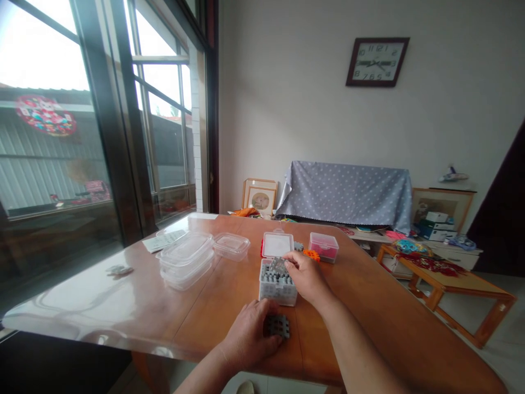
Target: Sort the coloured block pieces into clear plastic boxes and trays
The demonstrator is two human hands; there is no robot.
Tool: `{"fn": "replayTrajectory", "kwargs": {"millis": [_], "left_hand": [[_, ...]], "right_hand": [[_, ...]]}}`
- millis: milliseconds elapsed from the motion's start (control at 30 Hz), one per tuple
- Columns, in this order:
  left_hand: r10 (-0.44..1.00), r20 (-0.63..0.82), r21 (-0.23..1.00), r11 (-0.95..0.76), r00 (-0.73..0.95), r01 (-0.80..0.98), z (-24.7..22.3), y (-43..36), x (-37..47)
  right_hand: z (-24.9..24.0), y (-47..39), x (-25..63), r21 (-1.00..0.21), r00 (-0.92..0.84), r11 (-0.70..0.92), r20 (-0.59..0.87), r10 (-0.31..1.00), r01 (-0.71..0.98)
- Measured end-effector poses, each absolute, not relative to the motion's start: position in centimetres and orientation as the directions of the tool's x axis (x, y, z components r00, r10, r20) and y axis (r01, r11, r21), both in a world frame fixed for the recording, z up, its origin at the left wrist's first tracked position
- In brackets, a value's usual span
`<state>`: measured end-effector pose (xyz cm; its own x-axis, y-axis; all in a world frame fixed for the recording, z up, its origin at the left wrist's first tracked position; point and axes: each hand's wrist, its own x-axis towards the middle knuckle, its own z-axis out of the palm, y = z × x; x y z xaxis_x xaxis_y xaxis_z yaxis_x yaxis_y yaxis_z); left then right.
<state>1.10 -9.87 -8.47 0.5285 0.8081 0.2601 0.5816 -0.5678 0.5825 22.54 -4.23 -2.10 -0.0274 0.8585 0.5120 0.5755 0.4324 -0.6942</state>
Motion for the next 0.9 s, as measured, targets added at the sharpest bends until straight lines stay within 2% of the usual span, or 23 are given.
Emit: {"fn": "replayTrajectory", "kwargs": {"millis": [133, 267, 633, 900], "left_hand": [[0.807, 0.242, 0.572, -0.568, 0.539, 0.592, -8.3, -9.8, 1.0], [0.806, 0.246, 0.574, -0.569, 0.539, 0.589, -8.3, -9.8, 1.1], [0.801, 0.253, 0.584, -0.574, 0.543, 0.574, -8.6, -9.7, 1.0], [0.804, 0.255, 0.583, -0.571, 0.538, 0.577, -8.8, -9.7, 1.0]], "right_hand": [[-2.6, -3.0, 22.3, -0.588, -0.103, 0.439, 0.517, 0.85, 0.679], [-2.8, -2.8, 22.0, -0.531, -0.147, 0.437, 0.501, 0.853, 0.726], [-3.5, -2.8, 21.2, -0.481, -0.126, 0.334, 0.414, 0.902, 0.811], [-3.4, -2.9, 20.5, -0.424, -0.214, 0.402, 0.425, 0.88, 0.811]]}}
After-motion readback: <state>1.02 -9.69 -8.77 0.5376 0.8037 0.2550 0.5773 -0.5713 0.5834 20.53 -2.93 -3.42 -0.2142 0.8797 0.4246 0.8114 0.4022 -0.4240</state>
